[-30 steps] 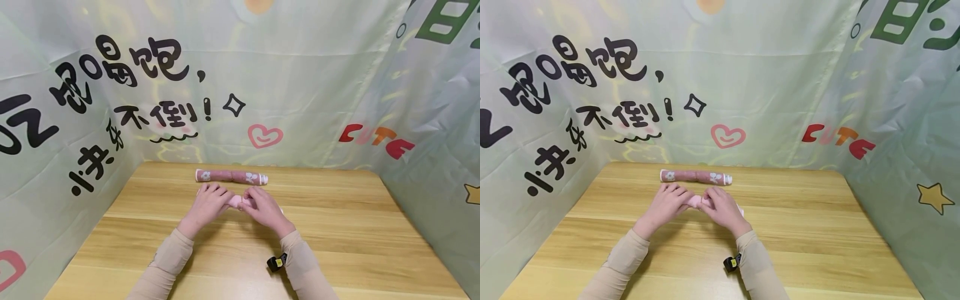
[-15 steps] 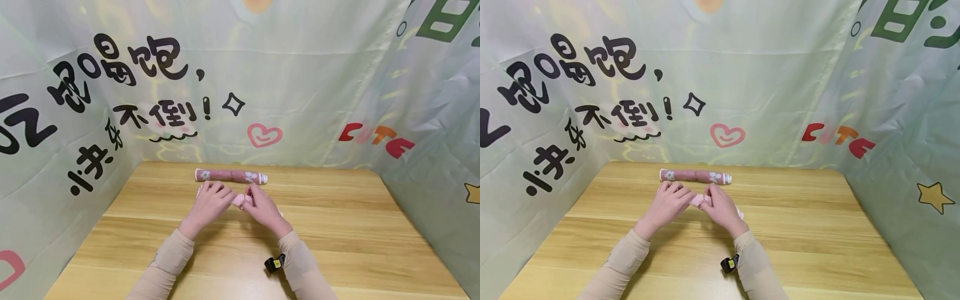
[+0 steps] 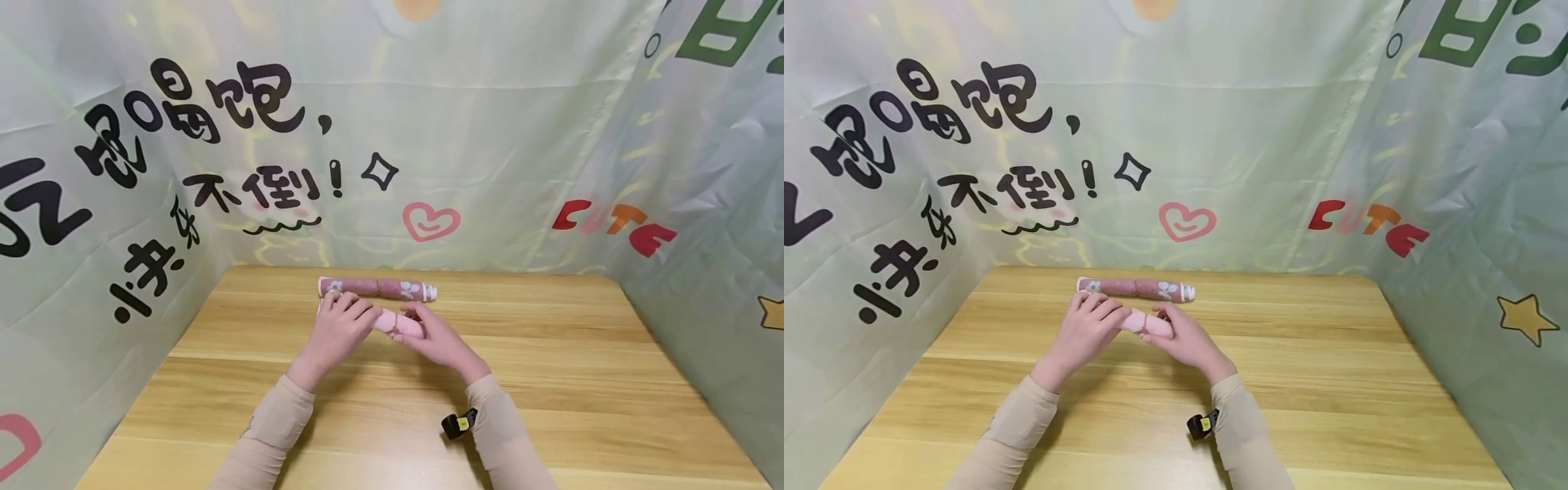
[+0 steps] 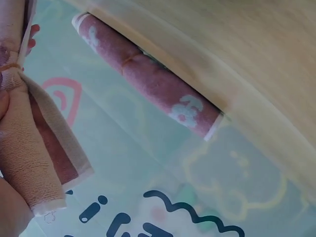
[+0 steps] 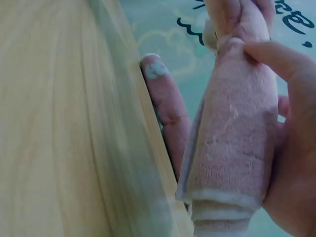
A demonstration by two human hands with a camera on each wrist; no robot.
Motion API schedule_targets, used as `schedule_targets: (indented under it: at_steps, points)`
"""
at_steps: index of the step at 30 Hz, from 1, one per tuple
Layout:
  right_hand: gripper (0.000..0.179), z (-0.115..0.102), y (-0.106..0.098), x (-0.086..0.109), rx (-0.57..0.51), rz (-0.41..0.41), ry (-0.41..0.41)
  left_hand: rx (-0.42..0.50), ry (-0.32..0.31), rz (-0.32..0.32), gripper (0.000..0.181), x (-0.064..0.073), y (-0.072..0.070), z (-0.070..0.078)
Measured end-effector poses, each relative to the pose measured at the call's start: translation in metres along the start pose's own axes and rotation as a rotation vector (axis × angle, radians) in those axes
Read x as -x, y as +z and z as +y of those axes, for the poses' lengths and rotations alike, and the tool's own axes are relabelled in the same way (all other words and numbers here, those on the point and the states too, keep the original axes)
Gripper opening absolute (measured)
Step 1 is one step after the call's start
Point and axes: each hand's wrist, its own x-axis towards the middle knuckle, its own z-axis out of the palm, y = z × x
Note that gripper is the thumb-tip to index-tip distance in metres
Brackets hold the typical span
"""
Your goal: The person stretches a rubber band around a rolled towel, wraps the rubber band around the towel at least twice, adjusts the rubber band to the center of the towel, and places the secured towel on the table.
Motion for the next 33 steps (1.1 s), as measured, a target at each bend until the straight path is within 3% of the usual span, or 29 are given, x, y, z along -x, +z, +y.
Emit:
schedule_targets:
  at_steps: [3,6,11,14,19,26,33]
  points:
    - [0.073,0.004,-0.002,0.0,0.036,-0.036,-0.026,0.009,0.018,0.028,0.015,0.0,0.0,-0.001]
    - [0.078,0.006,-0.003,0.0,0.082,-0.06,-0.039,0.007,0.048,0.057,0.015,-0.002,-0.001,-0.002]
    - [0.058,0.003,-0.003,0.0,0.17,-0.039,-0.046,0.023,0.076,0.098,0.015,-0.005,-0.003,-0.003]
    - [0.047,0.0,-0.003,0.0,0.233,0.004,-0.028,0.045,0.069,0.084,0.016,-0.004,-0.004,-0.004]
    - [0.042,-0.001,-0.001,0.0,0.365,0.074,-0.026,0.081,0.026,-0.018,0.023,-0.001,-0.004,-0.005]
    - [0.039,0.002,-0.001,0.0,0.52,0.14,-0.148,0.12,-0.065,-0.18,0.042,0.002,-0.008,-0.01]
    - [0.036,0.0,0.004,0.0,0.611,0.174,-0.218,0.157,-0.167,-0.366,0.045,0.007,-0.016,-0.02]
